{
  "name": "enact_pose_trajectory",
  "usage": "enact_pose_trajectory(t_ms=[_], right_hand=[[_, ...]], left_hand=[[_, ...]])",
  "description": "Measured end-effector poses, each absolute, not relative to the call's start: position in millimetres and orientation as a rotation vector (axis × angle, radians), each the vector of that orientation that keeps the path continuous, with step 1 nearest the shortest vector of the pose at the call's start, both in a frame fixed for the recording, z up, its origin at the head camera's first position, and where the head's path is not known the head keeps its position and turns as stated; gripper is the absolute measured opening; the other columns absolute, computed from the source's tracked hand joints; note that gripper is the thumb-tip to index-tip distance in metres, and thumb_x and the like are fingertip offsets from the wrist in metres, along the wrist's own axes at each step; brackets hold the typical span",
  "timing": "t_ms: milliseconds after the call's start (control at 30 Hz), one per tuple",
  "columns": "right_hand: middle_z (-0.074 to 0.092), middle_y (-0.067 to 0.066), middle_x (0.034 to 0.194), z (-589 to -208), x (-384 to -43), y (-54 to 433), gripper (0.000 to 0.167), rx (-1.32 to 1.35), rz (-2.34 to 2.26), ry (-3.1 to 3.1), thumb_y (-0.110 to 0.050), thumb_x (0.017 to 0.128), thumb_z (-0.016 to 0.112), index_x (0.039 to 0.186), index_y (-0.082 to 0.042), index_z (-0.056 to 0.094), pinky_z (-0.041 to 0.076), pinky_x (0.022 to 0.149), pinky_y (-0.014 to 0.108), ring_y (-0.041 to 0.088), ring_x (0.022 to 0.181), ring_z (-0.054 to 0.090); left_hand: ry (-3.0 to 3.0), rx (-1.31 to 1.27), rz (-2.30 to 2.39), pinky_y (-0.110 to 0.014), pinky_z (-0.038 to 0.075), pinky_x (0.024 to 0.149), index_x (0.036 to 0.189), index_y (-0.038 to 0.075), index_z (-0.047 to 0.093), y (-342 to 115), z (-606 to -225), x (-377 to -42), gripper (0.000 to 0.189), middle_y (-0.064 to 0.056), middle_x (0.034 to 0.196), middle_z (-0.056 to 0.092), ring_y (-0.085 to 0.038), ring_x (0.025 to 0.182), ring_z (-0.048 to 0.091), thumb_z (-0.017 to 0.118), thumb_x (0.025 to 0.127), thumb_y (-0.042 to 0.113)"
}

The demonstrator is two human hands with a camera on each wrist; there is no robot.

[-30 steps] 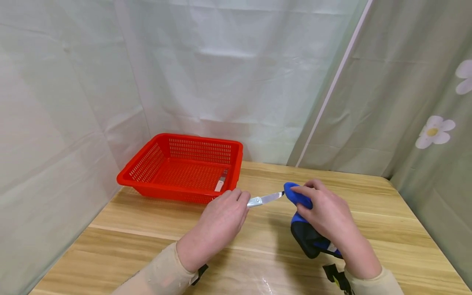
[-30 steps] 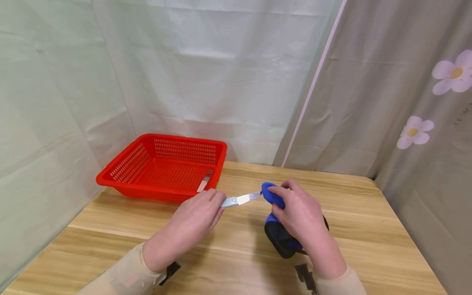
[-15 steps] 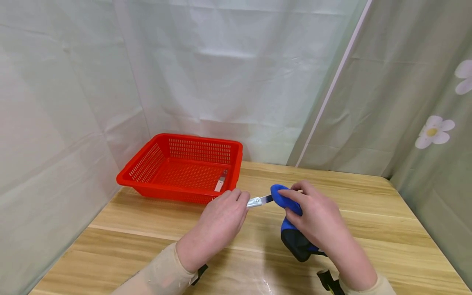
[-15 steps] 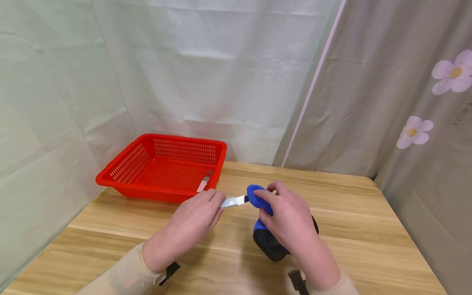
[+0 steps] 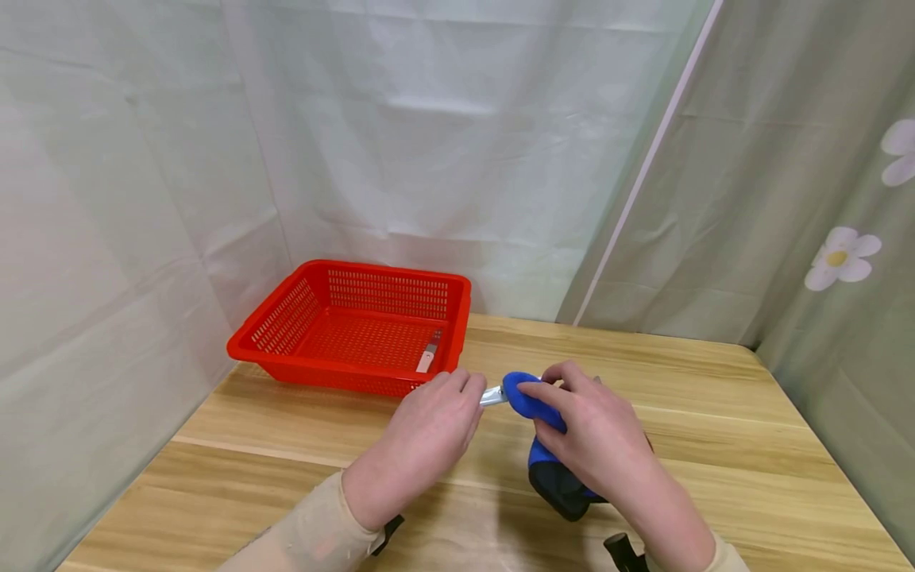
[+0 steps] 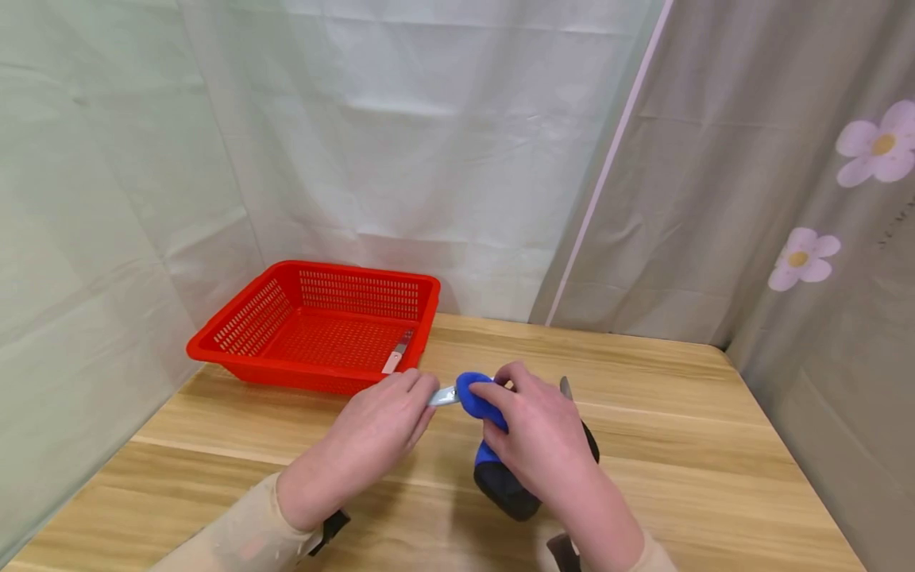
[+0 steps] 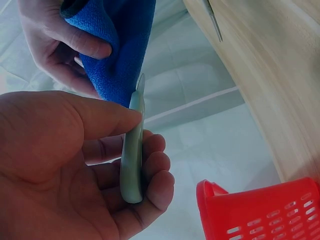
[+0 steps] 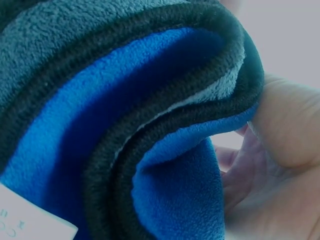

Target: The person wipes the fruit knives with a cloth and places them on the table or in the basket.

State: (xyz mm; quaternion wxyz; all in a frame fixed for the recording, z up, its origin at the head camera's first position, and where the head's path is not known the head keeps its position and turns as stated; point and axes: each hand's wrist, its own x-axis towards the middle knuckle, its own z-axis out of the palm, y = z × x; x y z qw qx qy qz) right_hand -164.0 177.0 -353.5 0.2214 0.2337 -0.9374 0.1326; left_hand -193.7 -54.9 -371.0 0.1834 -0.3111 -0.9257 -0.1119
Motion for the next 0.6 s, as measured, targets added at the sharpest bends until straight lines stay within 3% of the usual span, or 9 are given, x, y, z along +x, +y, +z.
enact_pose_trajectory(t_ms=[600], right_hand=[[0.069,0.005,0.119,-354.5,-168.0,180.7,0.044,0.617,0.383,-2.625,-0.009,0.084,0.094,0.125,-0.021,0.084,0.059,0.071,0.042,0.023,0.091,0.071]], left_hand=[[-2.575,-0.882,-0.292,-0.024,0.05,0.061,0.113,0.006,0.068,-54.6,-373.6,-193.3,0.022,-0.003,0.094,0.065,-0.015,0.074,0.054,0.083,0.102,0.018]])
